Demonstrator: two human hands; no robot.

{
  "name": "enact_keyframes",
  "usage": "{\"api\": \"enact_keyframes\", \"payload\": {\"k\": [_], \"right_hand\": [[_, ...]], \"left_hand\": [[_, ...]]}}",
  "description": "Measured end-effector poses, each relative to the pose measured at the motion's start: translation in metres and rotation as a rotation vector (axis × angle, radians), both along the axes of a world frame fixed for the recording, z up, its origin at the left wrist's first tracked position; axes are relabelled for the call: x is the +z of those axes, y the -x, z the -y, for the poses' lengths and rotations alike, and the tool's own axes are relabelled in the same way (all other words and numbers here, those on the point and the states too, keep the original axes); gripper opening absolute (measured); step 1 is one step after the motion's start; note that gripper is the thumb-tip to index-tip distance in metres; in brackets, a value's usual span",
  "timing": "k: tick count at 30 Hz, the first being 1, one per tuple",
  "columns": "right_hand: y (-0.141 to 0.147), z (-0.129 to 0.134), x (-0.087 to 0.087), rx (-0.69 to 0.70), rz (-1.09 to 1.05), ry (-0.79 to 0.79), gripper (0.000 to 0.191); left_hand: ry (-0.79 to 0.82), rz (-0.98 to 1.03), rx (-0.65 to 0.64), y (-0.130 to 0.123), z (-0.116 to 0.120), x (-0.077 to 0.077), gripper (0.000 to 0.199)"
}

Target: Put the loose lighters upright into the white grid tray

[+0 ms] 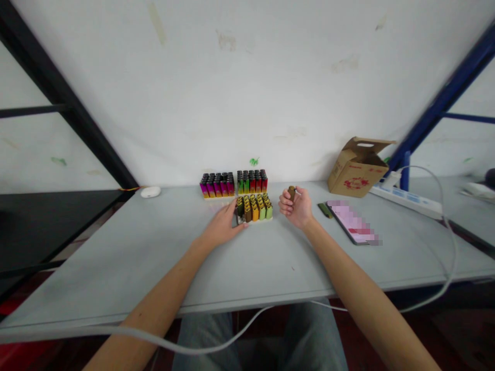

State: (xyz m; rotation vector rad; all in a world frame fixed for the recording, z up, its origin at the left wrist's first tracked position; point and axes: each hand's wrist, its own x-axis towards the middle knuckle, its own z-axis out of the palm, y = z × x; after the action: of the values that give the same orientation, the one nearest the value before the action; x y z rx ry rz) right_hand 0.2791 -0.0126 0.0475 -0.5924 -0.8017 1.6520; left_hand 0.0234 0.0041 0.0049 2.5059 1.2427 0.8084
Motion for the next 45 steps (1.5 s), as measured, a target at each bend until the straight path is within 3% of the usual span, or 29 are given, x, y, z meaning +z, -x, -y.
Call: {"api": "enact_keyframes", "payload": {"k": [13,21,33,39,45], "right_hand": [[0.0,-0.005,-0.003,-0.114,0.022,-0.002,0.022],[0.003,-0.005,-0.006,0.033,0.059,-0.002,0.025],[0.008,-0.003,-0.006,0.044,0.138,-0.028,0.027],[0.01,-0.004,-0.009,-0.049,0.201,-0.092,0.025],[0.012,-0.005,-0.011,-0.279,0.495,-0.204,0.03]], "left_hand": [[-0.047,-0.006,-0.002,-0.001,-0.001,-0.002,0.079],[-0.053,0.023,0.0,-0.001,-0.001,-0.002,0.076],[-0.023,0.013,0.008,-0.001,-0.001,-0.001,0.077],[-0.046,0.008,0.023,0.0,-0.001,-0.002,0.077],[-0.132,0.071,0.063,-0.003,0.007,0.012,0.078]]}}
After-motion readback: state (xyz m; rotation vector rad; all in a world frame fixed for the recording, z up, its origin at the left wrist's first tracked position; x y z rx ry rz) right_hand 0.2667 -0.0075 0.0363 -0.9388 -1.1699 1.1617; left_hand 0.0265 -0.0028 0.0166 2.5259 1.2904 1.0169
